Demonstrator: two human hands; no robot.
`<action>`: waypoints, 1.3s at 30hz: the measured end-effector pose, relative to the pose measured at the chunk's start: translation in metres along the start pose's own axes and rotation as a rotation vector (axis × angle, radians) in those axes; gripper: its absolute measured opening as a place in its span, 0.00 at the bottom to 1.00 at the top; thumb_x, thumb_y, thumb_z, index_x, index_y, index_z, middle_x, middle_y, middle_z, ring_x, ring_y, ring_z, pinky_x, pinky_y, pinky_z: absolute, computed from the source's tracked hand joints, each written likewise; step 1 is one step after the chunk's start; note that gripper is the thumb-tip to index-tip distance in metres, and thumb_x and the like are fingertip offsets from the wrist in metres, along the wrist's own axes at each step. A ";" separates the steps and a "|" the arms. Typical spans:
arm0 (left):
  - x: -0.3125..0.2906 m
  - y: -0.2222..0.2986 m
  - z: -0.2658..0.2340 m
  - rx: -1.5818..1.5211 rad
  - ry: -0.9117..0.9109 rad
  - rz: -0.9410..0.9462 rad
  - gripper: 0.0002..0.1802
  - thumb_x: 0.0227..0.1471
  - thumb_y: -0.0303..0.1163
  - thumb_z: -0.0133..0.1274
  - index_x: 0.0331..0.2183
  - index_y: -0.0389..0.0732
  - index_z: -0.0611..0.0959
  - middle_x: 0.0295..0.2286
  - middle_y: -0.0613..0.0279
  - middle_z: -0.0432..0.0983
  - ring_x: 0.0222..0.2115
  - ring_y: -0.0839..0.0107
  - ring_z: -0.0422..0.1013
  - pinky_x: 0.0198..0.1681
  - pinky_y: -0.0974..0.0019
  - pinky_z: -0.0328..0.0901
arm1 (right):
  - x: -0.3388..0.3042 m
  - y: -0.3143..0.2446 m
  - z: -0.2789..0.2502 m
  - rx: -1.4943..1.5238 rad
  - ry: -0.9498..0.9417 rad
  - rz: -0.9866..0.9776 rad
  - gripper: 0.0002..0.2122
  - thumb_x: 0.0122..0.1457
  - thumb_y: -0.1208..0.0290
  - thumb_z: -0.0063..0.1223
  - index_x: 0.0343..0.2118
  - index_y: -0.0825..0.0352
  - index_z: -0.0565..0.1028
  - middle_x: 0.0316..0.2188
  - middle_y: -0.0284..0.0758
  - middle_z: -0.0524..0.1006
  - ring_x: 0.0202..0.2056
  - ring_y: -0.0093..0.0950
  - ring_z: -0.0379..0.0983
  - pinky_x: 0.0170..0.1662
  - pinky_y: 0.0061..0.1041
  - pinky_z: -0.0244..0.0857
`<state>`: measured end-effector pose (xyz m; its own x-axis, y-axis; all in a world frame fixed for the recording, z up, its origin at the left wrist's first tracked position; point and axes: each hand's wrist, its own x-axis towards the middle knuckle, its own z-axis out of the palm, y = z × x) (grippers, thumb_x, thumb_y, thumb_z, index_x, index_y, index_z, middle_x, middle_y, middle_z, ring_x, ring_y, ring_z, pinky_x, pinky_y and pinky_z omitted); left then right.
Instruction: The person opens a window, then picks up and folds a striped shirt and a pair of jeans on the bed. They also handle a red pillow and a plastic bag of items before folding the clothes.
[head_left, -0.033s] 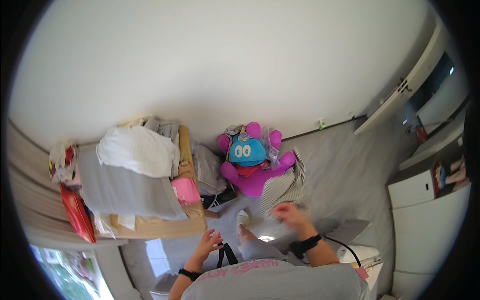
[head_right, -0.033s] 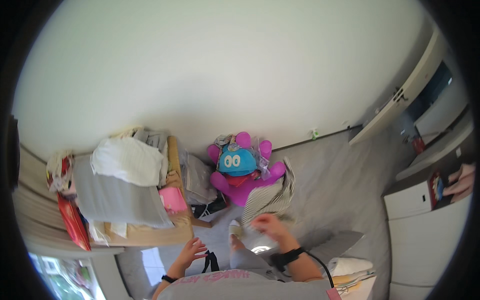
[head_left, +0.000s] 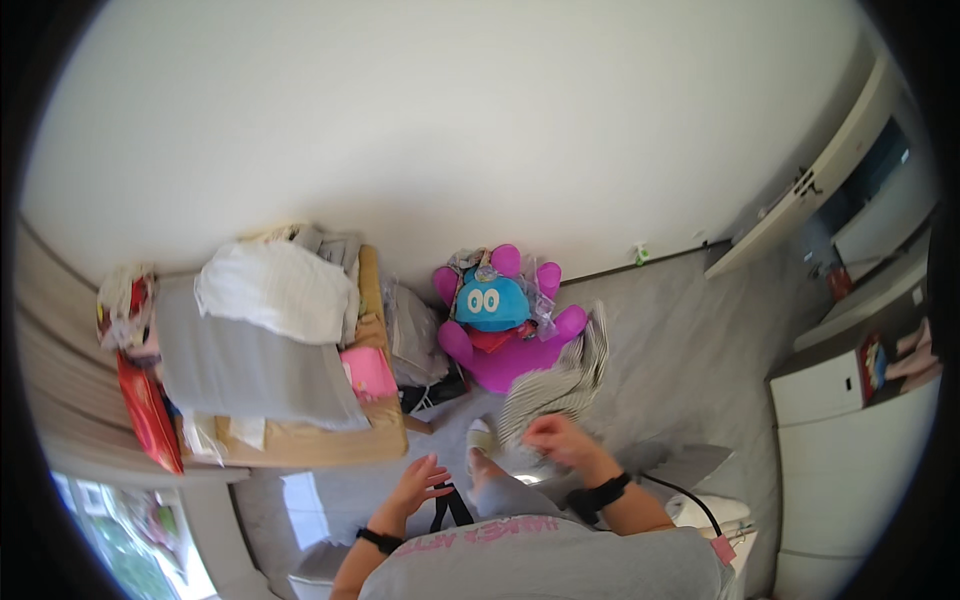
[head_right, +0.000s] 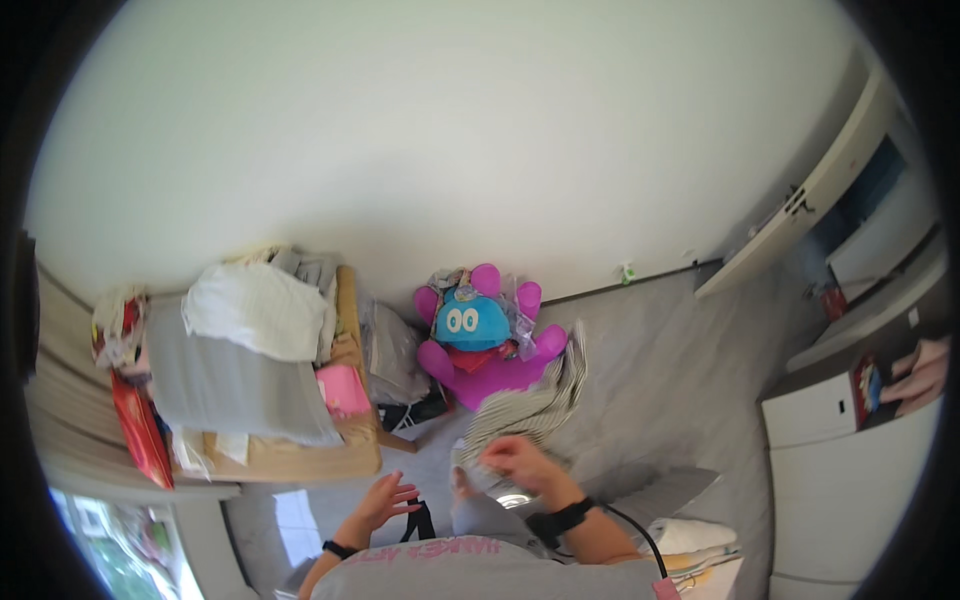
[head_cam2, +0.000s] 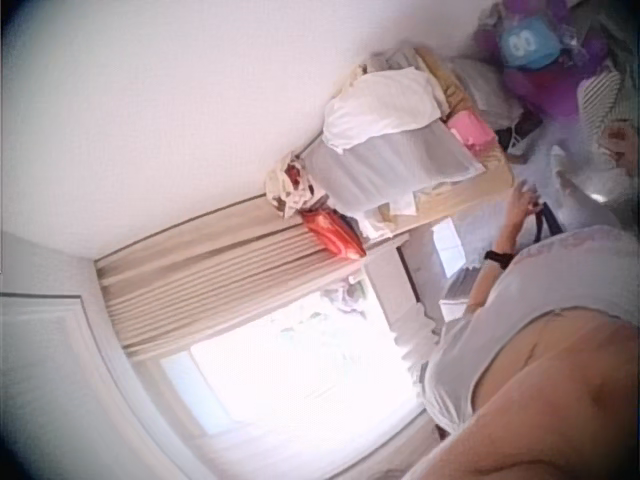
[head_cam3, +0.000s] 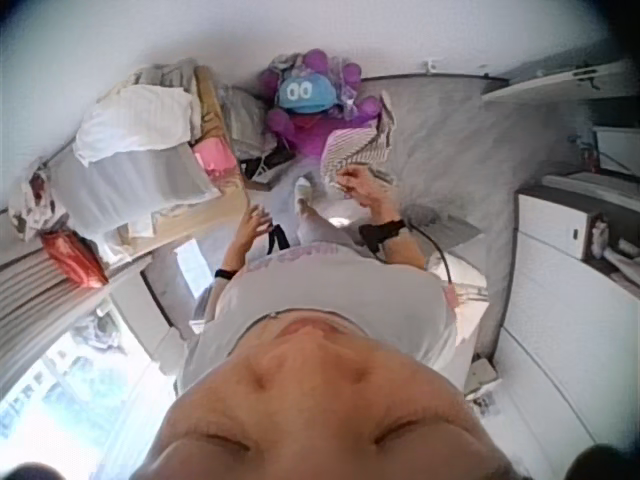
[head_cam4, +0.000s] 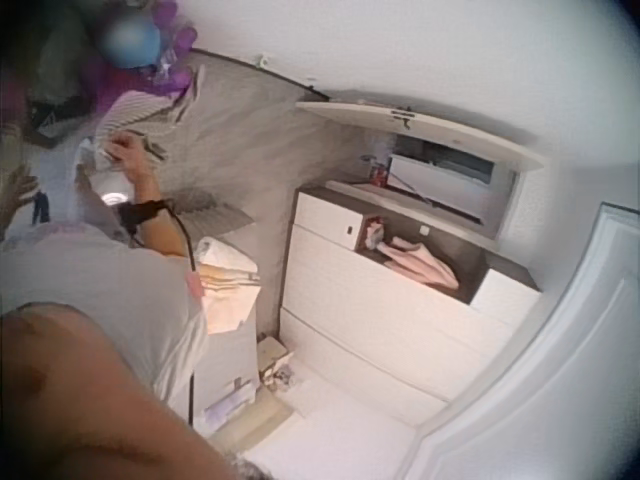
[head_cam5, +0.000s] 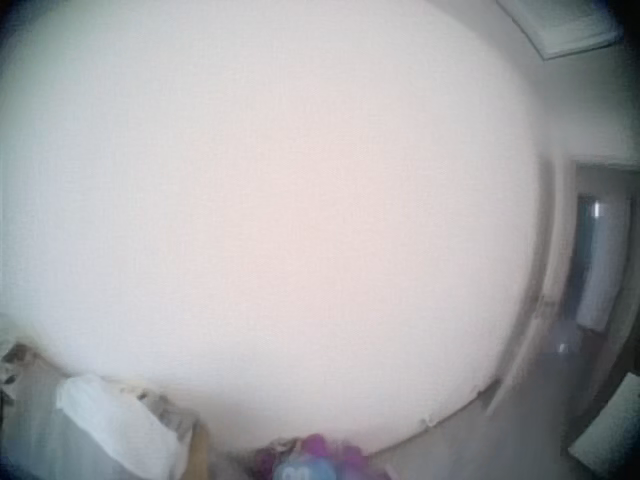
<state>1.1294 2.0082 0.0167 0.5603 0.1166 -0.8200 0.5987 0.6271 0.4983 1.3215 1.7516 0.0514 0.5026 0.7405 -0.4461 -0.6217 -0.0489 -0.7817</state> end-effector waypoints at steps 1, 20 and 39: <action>-0.002 -0.002 0.014 -0.152 -0.061 -0.124 0.32 0.52 0.45 0.54 0.51 0.33 0.67 0.39 0.52 0.74 0.42 0.66 0.71 0.43 0.63 0.69 | -0.008 0.003 0.023 0.100 -0.227 0.020 0.05 0.52 0.73 0.58 0.28 0.69 0.76 0.22 0.27 0.74 0.24 0.16 0.67 0.28 0.16 0.61; -0.271 -0.093 -0.007 -0.919 0.112 1.013 0.21 0.55 0.36 0.38 0.44 0.32 0.73 0.38 0.50 0.75 0.36 0.60 0.74 0.42 0.59 0.70 | 0.037 0.046 0.129 -0.614 -0.639 0.346 0.15 0.57 0.61 0.52 0.41 0.66 0.73 0.38 0.33 0.76 0.40 0.22 0.72 0.44 0.23 0.67; -0.295 -0.064 -0.006 -0.881 -0.007 1.640 0.29 0.58 0.45 0.41 0.55 0.37 0.61 0.55 0.56 0.60 0.56 0.63 0.56 0.57 0.60 0.52 | 0.001 -0.011 0.275 0.158 -0.963 0.572 0.19 0.58 0.68 0.47 0.52 0.69 0.66 0.44 0.38 0.74 0.41 0.24 0.74 0.44 0.24 0.70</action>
<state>0.9224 1.9385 0.2251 0.2023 0.9413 0.2704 -0.9052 0.0744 0.4183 1.1639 1.9371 0.1787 -0.5094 0.8481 -0.1457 -0.7151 -0.5114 -0.4765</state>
